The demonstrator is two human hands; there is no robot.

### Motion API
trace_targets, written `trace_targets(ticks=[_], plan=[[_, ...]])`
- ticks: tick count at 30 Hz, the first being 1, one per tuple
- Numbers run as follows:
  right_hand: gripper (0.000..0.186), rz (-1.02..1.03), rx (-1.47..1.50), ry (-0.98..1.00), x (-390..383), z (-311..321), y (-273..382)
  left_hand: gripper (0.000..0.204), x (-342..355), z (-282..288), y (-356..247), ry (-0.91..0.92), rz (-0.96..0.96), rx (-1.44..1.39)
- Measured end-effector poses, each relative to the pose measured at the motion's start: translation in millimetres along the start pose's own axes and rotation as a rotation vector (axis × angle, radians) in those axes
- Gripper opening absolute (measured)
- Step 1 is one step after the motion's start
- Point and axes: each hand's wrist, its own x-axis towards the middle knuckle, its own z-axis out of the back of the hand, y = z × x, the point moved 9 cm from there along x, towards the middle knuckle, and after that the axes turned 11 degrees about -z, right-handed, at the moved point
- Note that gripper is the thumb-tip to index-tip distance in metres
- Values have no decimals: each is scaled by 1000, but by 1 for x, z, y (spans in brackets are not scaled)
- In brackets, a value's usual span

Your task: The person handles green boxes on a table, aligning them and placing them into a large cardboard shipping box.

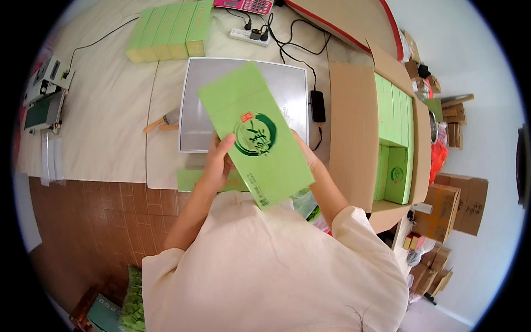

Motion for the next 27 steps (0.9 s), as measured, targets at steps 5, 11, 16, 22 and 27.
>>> trace_targets(ticks=[5, 11, 16, 22, 27], plan=[[60, 169, -360, -256, -30, -2, 41, 64, 2, 25, -6, -203, -187, 23], [106, 710, -1319, -545, -63, -75, 53, 74, 5, 23, -7, -318, -316, 4], [108, 895, -1430, -605, -58, -102, 74, 70, -1, -18, 8, -239, -204, 129], [87, 890, -1530, -626, -48, -75, 69, 63, 5, 6, 60, -66, 109, 230], [85, 747, -1620, -637, -53, -37, 54, 40, -22, 50, 76, -37, 251, 400]])
